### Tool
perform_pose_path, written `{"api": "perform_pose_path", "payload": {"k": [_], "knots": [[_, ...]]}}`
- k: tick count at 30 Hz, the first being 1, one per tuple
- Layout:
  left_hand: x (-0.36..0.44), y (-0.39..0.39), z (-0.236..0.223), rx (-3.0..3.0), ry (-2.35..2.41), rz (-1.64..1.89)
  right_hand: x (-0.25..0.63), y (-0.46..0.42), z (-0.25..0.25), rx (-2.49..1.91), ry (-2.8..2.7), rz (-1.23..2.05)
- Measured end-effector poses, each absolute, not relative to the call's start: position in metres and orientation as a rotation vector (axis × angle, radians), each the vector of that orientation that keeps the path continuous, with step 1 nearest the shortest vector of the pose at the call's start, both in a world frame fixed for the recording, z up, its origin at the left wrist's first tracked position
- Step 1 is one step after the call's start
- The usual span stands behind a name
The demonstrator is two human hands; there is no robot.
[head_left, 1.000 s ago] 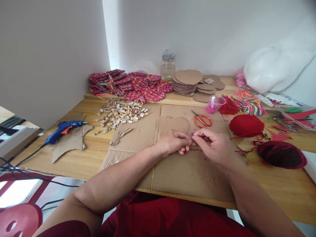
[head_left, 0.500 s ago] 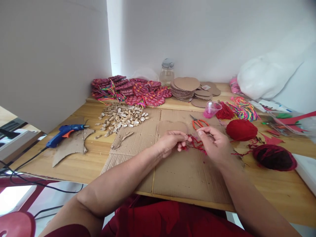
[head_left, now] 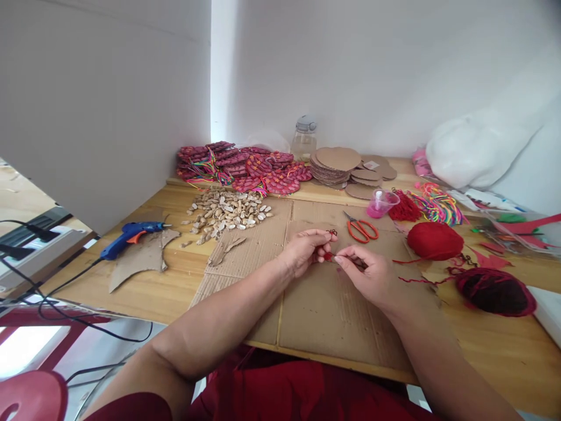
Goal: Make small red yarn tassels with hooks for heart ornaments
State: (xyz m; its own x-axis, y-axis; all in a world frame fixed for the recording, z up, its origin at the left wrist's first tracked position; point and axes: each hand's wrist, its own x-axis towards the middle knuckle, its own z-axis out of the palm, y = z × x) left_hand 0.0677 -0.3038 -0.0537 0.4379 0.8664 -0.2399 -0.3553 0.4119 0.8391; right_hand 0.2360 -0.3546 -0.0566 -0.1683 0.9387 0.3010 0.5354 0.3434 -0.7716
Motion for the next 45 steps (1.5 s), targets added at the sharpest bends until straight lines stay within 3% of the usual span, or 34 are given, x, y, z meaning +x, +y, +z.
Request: {"api": "perform_pose_path", "payload": {"k": [11, 29, 35, 40, 45], "knots": [[0.069, -0.306, -0.051, 0.826, 0.898, 0.909, 0.235, -0.358, -0.056, -1.258, -1.887, 0.473], [0.065, -0.307, -0.055, 1.499, 1.126, 0.743, 0.245, -0.355, -0.055, -1.237, -1.976, 0.103], [0.060, -0.307, -0.051, 2.001, 1.219, 0.789, 0.250, -0.354, -0.055, -1.278, -2.086, 0.173], [0.057, -0.312, -0.045, 2.323, 1.171, 0.625, 0.245, -0.357, -0.054, -1.172, -2.149, 0.231], [0.054, -0.312, -0.046, 2.223, 0.856, 0.463, 0.238, -0.358, -0.046, -1.149, -1.989, 0.343]]}}
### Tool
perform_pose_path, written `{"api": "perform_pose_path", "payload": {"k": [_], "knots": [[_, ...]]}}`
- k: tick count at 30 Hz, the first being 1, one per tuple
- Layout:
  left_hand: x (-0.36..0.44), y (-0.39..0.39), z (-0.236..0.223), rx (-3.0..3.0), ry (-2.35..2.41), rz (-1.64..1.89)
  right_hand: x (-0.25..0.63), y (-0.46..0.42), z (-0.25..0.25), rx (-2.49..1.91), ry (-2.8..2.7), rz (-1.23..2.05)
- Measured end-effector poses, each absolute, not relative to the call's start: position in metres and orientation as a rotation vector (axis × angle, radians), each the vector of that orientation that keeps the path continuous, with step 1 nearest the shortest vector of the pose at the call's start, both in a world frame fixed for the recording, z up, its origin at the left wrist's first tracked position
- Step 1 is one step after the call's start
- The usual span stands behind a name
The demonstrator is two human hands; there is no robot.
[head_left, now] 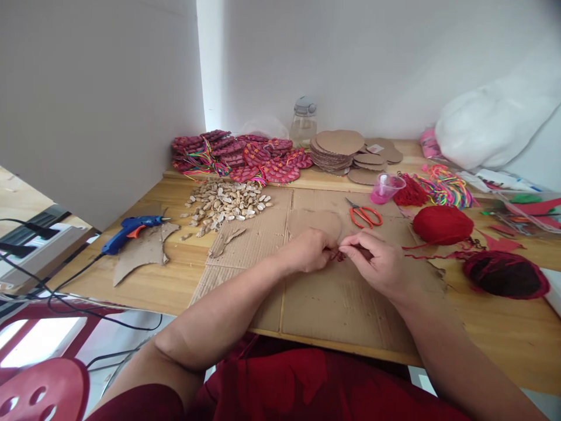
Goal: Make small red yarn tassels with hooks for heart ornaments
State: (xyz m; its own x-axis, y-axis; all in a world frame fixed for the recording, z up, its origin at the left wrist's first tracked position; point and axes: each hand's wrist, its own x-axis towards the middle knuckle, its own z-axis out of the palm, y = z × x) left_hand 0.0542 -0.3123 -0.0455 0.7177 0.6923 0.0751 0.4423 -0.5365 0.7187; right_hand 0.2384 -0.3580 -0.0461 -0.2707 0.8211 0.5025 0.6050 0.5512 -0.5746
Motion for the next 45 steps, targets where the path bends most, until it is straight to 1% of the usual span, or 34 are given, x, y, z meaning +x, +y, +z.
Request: {"api": "perform_pose_path", "payload": {"k": [4, 6, 12, 17, 21, 31, 39, 45], "knots": [[0.052, -0.310, -0.043, 1.689, 0.569, 0.369, 0.239, -0.356, -0.044, -1.140, -1.699, 0.871], [0.052, -0.309, -0.041, 1.462, 0.553, 0.377, 0.241, -0.353, -0.047, -1.113, -1.570, 1.014], [0.059, -0.310, -0.044, 1.149, 0.580, 0.556, 0.242, -0.349, -0.053, -1.137, -1.372, 1.124], [0.063, -0.309, -0.048, 1.103, 0.666, 0.657, 0.239, -0.351, -0.053, -1.153, -1.241, 1.273], [0.062, -0.308, -0.045, 1.122, 0.711, 0.713, 0.241, -0.351, -0.055, -1.164, -1.272, 1.282], [0.062, -0.310, -0.042, 1.180, 0.743, 0.565, 0.244, -0.349, -0.050, -1.244, -1.511, 1.047], [0.060, -0.310, -0.042, 1.232, 0.787, 0.553, 0.243, -0.353, -0.046, -1.054, -1.597, 1.118], [0.059, -0.308, -0.043, 1.240, 0.782, 0.510, 0.245, -0.352, -0.047, -1.225, -1.582, 1.059]]}}
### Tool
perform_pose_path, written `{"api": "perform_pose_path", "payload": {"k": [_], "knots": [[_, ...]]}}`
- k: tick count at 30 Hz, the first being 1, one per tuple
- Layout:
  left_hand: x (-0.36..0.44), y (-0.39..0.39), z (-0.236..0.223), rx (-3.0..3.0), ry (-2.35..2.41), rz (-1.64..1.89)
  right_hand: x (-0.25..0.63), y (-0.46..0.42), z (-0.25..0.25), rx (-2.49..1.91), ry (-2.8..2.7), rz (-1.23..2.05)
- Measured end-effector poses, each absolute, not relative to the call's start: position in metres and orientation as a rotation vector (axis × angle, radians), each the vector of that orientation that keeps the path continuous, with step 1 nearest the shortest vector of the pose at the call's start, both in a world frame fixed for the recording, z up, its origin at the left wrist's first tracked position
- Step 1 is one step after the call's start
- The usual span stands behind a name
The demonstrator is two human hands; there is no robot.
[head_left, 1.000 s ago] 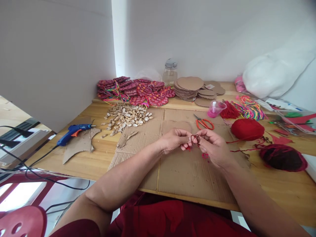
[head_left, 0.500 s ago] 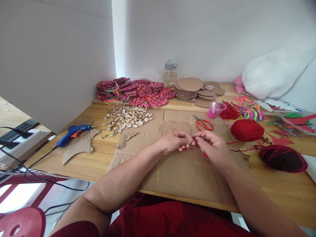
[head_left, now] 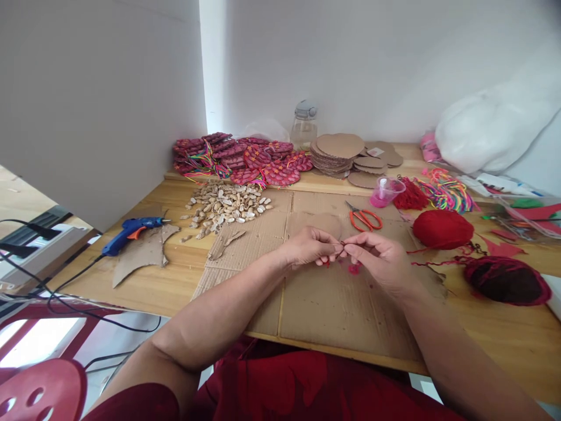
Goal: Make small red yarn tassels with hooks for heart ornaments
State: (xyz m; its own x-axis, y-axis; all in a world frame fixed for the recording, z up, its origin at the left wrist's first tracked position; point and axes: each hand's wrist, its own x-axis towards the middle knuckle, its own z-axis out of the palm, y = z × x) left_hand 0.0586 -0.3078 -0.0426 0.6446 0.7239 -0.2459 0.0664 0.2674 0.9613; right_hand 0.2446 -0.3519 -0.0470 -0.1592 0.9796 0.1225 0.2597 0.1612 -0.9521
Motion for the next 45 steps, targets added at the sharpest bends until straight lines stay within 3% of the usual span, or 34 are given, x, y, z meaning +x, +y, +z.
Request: {"api": "perform_pose_path", "payload": {"k": [14, 36, 45], "knots": [[0.061, -0.311, -0.038, 1.199, 0.840, 0.494, 0.247, -0.355, -0.050, -1.359, -1.726, 0.748], [0.057, -0.308, -0.036, 1.223, 0.805, 0.432, 0.258, -0.351, -0.029, -1.254, -1.810, 1.113], [0.055, -0.311, -0.038, 1.134, 0.676, 0.438, 0.258, -0.347, -0.041, -1.300, -1.670, 1.083]]}}
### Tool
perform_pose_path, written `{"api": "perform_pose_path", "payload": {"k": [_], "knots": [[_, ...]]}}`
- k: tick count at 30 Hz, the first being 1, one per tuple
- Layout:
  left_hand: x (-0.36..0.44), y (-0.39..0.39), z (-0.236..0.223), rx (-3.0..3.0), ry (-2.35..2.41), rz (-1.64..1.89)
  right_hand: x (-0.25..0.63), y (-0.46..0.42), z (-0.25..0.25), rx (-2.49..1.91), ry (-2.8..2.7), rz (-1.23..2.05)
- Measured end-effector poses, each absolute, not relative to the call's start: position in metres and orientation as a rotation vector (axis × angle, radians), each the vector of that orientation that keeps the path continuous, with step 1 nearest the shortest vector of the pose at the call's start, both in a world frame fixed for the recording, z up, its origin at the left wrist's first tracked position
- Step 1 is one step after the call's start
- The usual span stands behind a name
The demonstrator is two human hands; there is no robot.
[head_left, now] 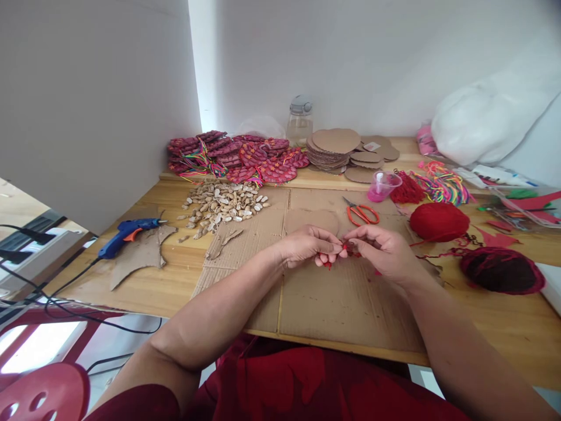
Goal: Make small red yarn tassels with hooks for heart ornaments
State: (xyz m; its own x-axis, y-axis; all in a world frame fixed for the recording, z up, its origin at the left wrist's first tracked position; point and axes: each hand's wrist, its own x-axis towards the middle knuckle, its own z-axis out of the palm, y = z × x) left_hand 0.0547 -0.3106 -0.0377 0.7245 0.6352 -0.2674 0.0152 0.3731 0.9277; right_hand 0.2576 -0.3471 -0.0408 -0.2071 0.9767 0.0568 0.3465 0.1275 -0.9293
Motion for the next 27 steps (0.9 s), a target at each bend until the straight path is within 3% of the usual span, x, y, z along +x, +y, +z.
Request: {"api": "perform_pose_path", "payload": {"k": [10, 27], "knots": [[0.062, -0.306, -0.047, 1.085, 0.794, 0.748, 0.248, -0.353, -0.042, -1.426, -1.597, 1.363], [0.068, -0.311, -0.039, 1.085, 1.032, 0.894, 0.248, -0.354, -0.049, -1.367, -1.630, 1.537]]}}
